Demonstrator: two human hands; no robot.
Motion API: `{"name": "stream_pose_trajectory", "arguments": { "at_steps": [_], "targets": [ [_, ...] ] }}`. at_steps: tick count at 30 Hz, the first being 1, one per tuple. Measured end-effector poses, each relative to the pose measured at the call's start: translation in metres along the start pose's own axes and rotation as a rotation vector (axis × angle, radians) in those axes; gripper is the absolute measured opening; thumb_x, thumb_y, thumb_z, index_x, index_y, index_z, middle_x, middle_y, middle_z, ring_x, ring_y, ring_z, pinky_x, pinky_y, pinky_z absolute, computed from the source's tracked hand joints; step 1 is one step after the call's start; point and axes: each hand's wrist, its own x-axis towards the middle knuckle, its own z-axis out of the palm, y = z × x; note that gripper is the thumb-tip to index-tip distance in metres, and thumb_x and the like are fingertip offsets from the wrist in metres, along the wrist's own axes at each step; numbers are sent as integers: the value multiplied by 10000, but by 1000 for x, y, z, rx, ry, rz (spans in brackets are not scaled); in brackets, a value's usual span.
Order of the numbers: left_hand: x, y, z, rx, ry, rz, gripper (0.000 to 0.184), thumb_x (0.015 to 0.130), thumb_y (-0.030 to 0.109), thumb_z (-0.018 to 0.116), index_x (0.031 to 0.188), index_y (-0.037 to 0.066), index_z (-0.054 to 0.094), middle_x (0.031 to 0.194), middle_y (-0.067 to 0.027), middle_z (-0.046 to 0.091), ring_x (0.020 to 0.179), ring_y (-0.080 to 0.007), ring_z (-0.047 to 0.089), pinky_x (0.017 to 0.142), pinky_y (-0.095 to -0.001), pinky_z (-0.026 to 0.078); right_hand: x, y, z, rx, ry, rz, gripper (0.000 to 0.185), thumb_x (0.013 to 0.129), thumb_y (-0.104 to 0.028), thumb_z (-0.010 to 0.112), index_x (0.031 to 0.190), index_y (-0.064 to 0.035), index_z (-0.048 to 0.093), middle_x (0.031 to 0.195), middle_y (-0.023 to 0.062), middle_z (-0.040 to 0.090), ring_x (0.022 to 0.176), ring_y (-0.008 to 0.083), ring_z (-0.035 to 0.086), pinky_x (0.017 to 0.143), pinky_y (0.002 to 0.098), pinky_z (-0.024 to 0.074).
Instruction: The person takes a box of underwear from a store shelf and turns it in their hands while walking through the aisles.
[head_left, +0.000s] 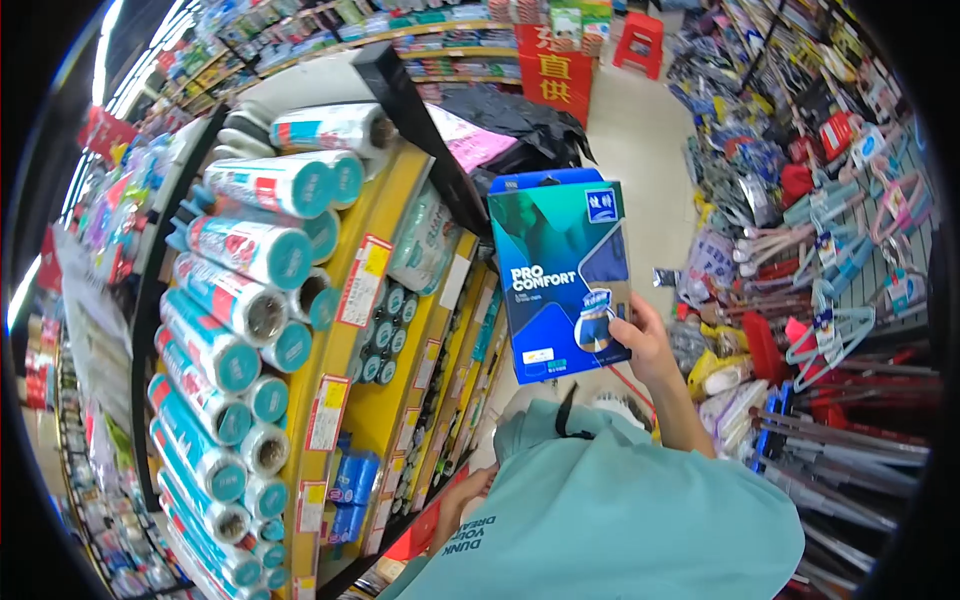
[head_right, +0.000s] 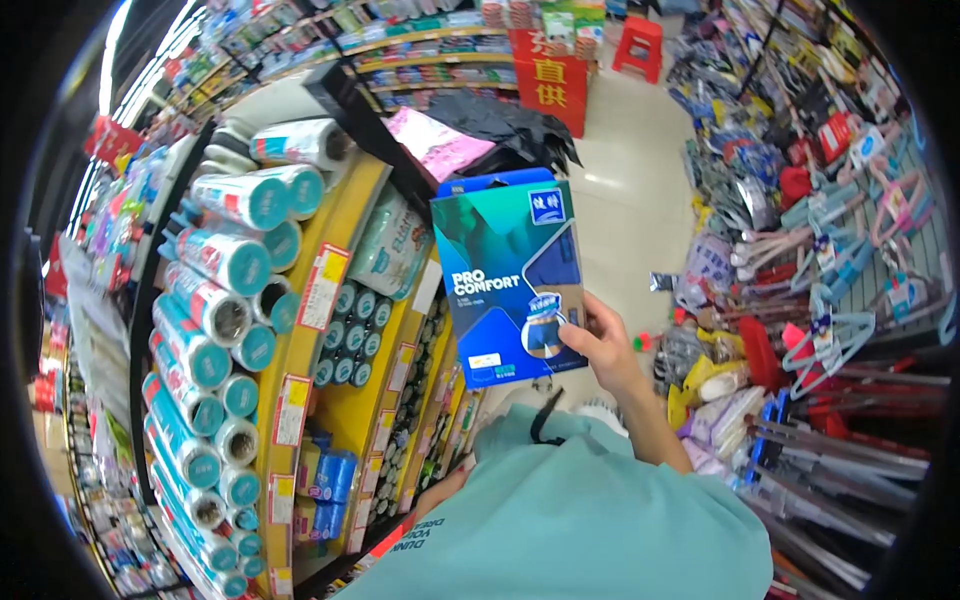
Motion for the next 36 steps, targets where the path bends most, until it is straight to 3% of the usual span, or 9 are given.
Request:
{"name": "stream_pose_trajectory", "arguments": {
  "at_steps": [4, 6, 8, 10, 16, 23, 27, 34, 36],
  "targets": [
    [55, -17, -39, 61, 69, 68, 551, 889, 544, 430, 840, 42, 654, 773, -59, 648, 703, -178, 601, 672, -334, 471, 1, 3, -3, -16, 70, 10, 555, 830, -258, 647, 1276, 25, 476, 1129, 77, 596, 990, 134, 577, 876, 263, 441],
    [16, 62, -28, 485, 157, 181, 391, 901, 334, 498, 923, -17, 668, 808, -134, 684, 737, -234, 624, 700, -368, 473, 1, 6, -11, -27, 107, 1, 552, 830, -260, 647, 1272, 24, 478, 1137, 79, 590, 992, 137, 575, 878, 264, 440],
    [18, 102, -13, 849, 488, 387, 451, 876, 375, 484, 787, -48, 612, 781, -242, 621, 703, -392, 607, 660, -424, 461, -2, 3, -19, -11, 137, -2, 532, 838, -225, 642, 1273, 31, 473, 1154, 88, 577, 995, 140, 573, 883, 265, 439],
    [13, 160, 4, 757, 482, 511, 385, 877, 325, 510, 822, -41, 616, 815, -260, 616, 777, -437, 589, 674, -458, 445, -3, -6, -29, -10, 168, -11, 521, 843, -204, 639, 1275, 34, 470, 1160, 93, 574, 998, 141, 572, 882, 265, 440],
    [2, 346, 75, 355, 78, 880, 451, 983, 335, 379, 957, -54, 605, 834, -126, 664, 776, -180, 623, 719, -312, 472, -7, -29, -83, 7, 301, -65, 472, 860, -184, 627, 1250, 37, 480, 1091, 78, 605, 966, 119, 578, 845, 263, 456],
    [17, 496, 175, 144, -392, 1068, 592, 953, 441, 394, 1289, -48, 394, 1043, -120, 632, 930, -163, 590, 834, -301, 446, 5, -55, -176, 40, 436, -146, 456, 873, -182, 616, 1242, 44, 471, 1094, 94, 602, 974, 128, 580, 838, 258, 459],
    [39, 547, 235, 106, -386, 1013, 566, 868, 220, 535, 1342, -32, 354, 1215, -109, 521, 1039, -155, 532, 901, -310, 442, 30, -78, -226, 39, 466, -214, 472, 865, -150, 621, 1259, 48, 452, 1121, 110, 592, 991, 138, 579, 853, 267, 458],
    [48, 613, 274, 30, -468, 848, 558, 848, 215, 548, 1318, -33, 380, 1141, -113, 560, 1024, -158, 543, 883, -279, 448, 74, -116, -292, 30, 385, -137, 473, 863, -174, 604, 1259, 43, 461, 1143, 115, 584, 1010, 143, 567, 863, 269, 448],
    [68, 630, 273, 17, -430, 971, 568, 835, 235, 553, 1302, -47, 395, 1134, -114, 564, 1022, -160, 541, 890, -278, 433, 90, -122, -313, 18, 343, -61, 463, 874, -203, 588, 1250, 42, 473, 1146, 116, 582, 1010, 143, 565, 857, 266, 449]
  ]
}}
